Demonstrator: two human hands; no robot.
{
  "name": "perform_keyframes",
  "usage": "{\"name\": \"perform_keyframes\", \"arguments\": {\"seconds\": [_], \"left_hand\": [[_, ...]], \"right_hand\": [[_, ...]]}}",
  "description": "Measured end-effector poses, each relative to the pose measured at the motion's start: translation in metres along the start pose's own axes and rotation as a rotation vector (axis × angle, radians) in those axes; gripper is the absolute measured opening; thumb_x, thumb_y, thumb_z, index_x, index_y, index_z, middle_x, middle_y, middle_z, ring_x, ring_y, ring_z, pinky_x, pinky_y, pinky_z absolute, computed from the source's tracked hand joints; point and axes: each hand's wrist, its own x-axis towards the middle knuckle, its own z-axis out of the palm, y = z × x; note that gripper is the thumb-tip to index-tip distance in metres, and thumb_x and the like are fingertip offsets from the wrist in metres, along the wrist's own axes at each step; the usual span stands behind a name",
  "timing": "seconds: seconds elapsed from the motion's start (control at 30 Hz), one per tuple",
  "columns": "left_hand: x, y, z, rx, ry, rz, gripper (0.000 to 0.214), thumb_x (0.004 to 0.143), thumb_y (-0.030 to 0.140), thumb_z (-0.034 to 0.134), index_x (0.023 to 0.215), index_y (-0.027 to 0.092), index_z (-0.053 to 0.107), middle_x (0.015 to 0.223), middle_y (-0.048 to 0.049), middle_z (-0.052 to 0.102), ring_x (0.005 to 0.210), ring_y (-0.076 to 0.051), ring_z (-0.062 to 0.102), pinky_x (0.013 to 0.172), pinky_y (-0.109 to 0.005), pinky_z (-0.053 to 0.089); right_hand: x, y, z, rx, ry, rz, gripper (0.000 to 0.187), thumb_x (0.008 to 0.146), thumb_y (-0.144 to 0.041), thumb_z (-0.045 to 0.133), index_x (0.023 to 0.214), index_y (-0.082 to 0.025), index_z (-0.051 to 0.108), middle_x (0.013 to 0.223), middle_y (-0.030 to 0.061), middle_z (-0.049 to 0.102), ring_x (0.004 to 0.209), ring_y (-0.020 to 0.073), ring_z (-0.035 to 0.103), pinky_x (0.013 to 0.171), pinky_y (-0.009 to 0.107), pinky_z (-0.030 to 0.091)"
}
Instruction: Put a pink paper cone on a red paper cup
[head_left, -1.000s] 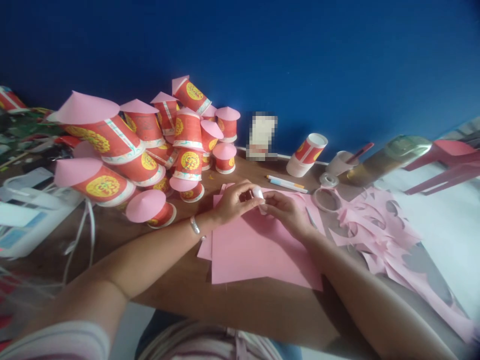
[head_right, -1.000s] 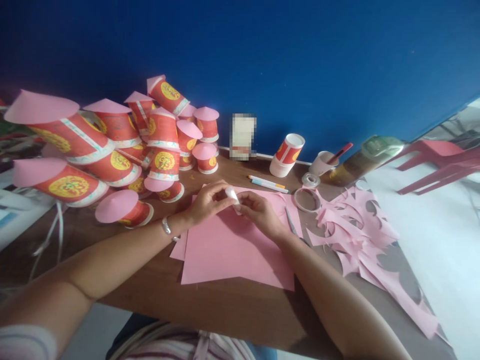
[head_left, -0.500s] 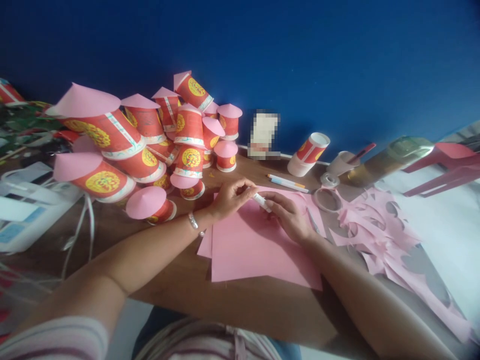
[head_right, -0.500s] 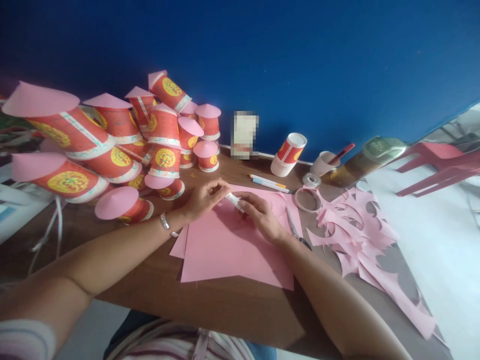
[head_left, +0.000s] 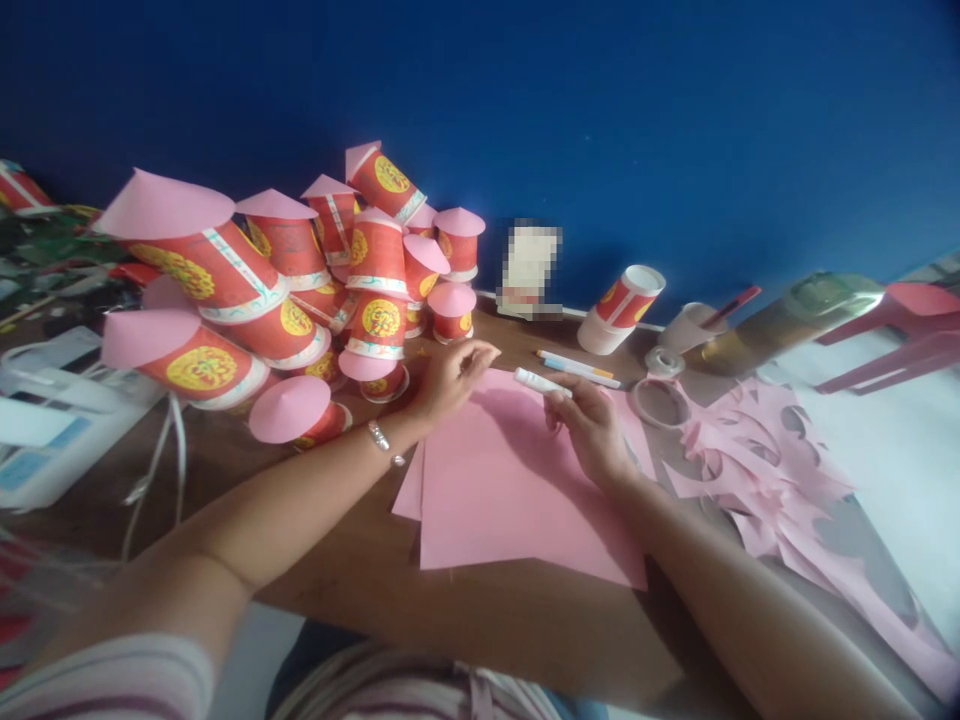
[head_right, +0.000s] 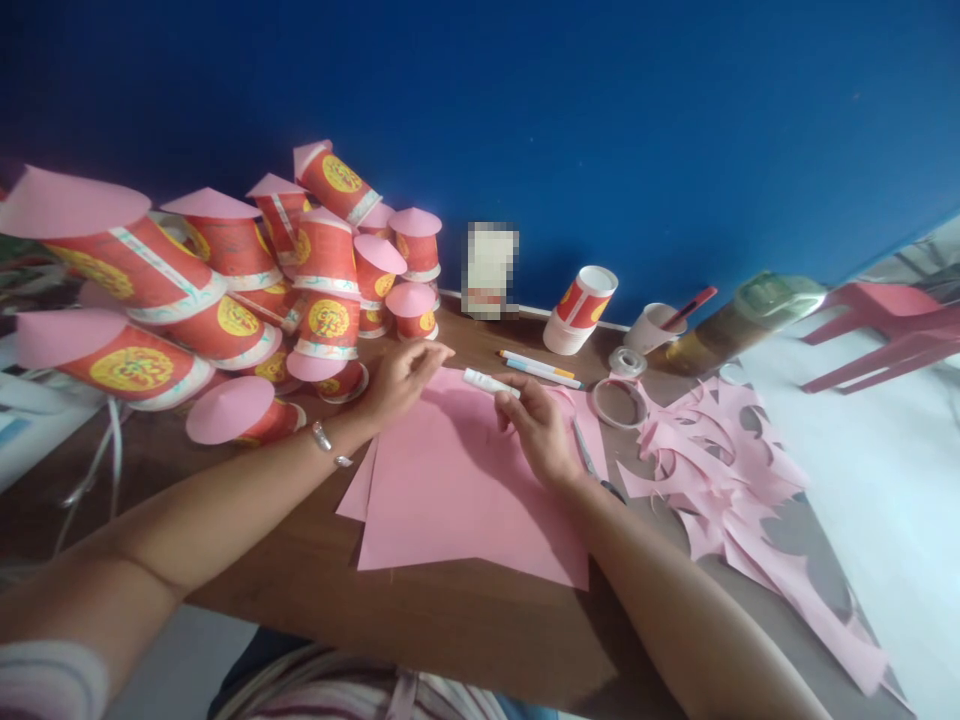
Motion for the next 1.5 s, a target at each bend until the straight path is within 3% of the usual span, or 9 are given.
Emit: {"name": "perform_keyframes", "arguments": {"seconds": [0.1, 0.3, 0.47, 0.7, 0.8, 0.93, 1.13, 1.3, 1.5], "left_hand": [[0.0, -0.009, 0.003, 0.201, -0.078, 0.078, 0.018, 0.094, 0.028, 0.066, 0.108, 0.017, 0.068, 0.089, -0.0033, 0.07, 0.077, -0.015, 0.063, 0.076, -0.028, 0.052], [-0.003, -0.019, 0.002, 0.392, -0.173, 0.154, 0.03, 0.087, 0.006, 0.063, 0.116, 0.016, 0.065, 0.115, -0.0083, 0.068, 0.086, -0.015, 0.068, 0.08, -0.029, 0.057], [-0.008, -0.006, 0.002, 0.424, -0.138, 0.302, 0.045, 0.084, 0.022, 0.076, 0.126, 0.017, 0.061, 0.119, -0.012, 0.064, 0.102, -0.023, 0.066, 0.085, -0.036, 0.058], [-0.015, 0.009, 0.008, 0.112, -0.13, 0.342, 0.016, 0.093, 0.029, 0.07, 0.106, 0.019, 0.07, 0.078, 0.0004, 0.065, 0.063, -0.01, 0.056, 0.064, -0.024, 0.047], [-0.017, 0.01, 0.008, 0.083, -0.098, 0.315, 0.015, 0.091, 0.028, 0.071, 0.103, 0.02, 0.071, 0.076, 0.0005, 0.067, 0.064, -0.011, 0.058, 0.065, -0.025, 0.047], [-0.019, 0.013, 0.009, 0.134, -0.073, 0.341, 0.013, 0.089, 0.031, 0.073, 0.094, 0.019, 0.07, 0.078, -0.0004, 0.071, 0.068, -0.012, 0.063, 0.071, -0.028, 0.049], [-0.019, 0.016, 0.012, 0.116, -0.039, 0.45, 0.012, 0.088, 0.028, 0.075, 0.089, 0.019, 0.067, 0.071, 0.0024, 0.068, 0.063, -0.011, 0.061, 0.072, -0.028, 0.051], [-0.019, 0.016, 0.011, 0.106, -0.038, 0.403, 0.012, 0.087, 0.029, 0.075, 0.09, 0.02, 0.068, 0.073, 0.0022, 0.069, 0.062, -0.011, 0.061, 0.071, -0.028, 0.051], [-0.019, 0.011, 0.01, 0.051, -0.104, 0.299, 0.019, 0.086, 0.035, 0.077, 0.092, 0.019, 0.07, 0.073, 0.0018, 0.067, 0.062, -0.01, 0.057, 0.065, -0.025, 0.046]], "right_hand": [[0.003, 0.006, 0.0, 0.041, 0.048, 0.041, 0.023, 0.091, -0.043, 0.067, 0.101, -0.024, 0.062, 0.066, -0.0045, 0.06, 0.06, 0.0143, 0.058, 0.058, 0.027, 0.048], [0.004, 0.01, 0.0, 0.006, 0.07, 0.078, 0.025, 0.089, -0.042, 0.067, 0.103, -0.022, 0.066, 0.069, -0.0028, 0.063, 0.064, 0.0145, 0.059, 0.061, 0.027, 0.048], [0.004, 0.007, 0.001, 0.045, 0.052, 0.097, 0.031, 0.091, -0.045, 0.064, 0.11, -0.021, 0.068, 0.079, 0.0, 0.066, 0.066, 0.0143, 0.06, 0.059, 0.028, 0.049], [0.0, 0.001, 0.001, 0.054, -0.063, 0.039, 0.037, 0.095, -0.05, 0.063, 0.118, -0.021, 0.066, 0.076, -0.0002, 0.064, 0.067, 0.0159, 0.062, 0.06, 0.03, 0.053], [0.0, -0.004, 0.0, 0.061, -0.059, 0.028, 0.034, 0.093, -0.054, 0.065, 0.098, -0.021, 0.067, 0.071, 0.0, 0.065, 0.06, 0.0147, 0.06, 0.057, 0.028, 0.052], [-0.002, -0.015, -0.001, -0.074, -0.099, 0.076, 0.051, 0.097, -0.063, 0.055, 0.069, -0.021, 0.06, 0.054, -0.0001, 0.059, 0.046, 0.0125, 0.052, 0.049, 0.026, 0.046], [-0.003, -0.01, -0.001, -0.098, -0.116, 0.136, 0.069, 0.097, -0.074, 0.04, 0.056, -0.021, 0.057, 0.047, 0.0014, 0.055, 0.042, 0.0128, 0.049, 0.043, 0.026, 0.038], [0.0, -0.001, -0.001, 0.081, -0.077, 0.061, 0.048, 0.091, -0.066, 0.063, 0.081, -0.02, 0.068, 0.066, 0.0008, 0.064, 0.057, 0.0146, 0.059, 0.053, 0.027, 0.048], [0.001, -0.004, -0.003, 0.125, -0.127, 0.122, 0.04, 0.092, -0.056, 0.065, 0.078, -0.019, 0.066, 0.059, -0.0005, 0.062, 0.048, 0.0125, 0.055, 0.051, 0.028, 0.046]]}}
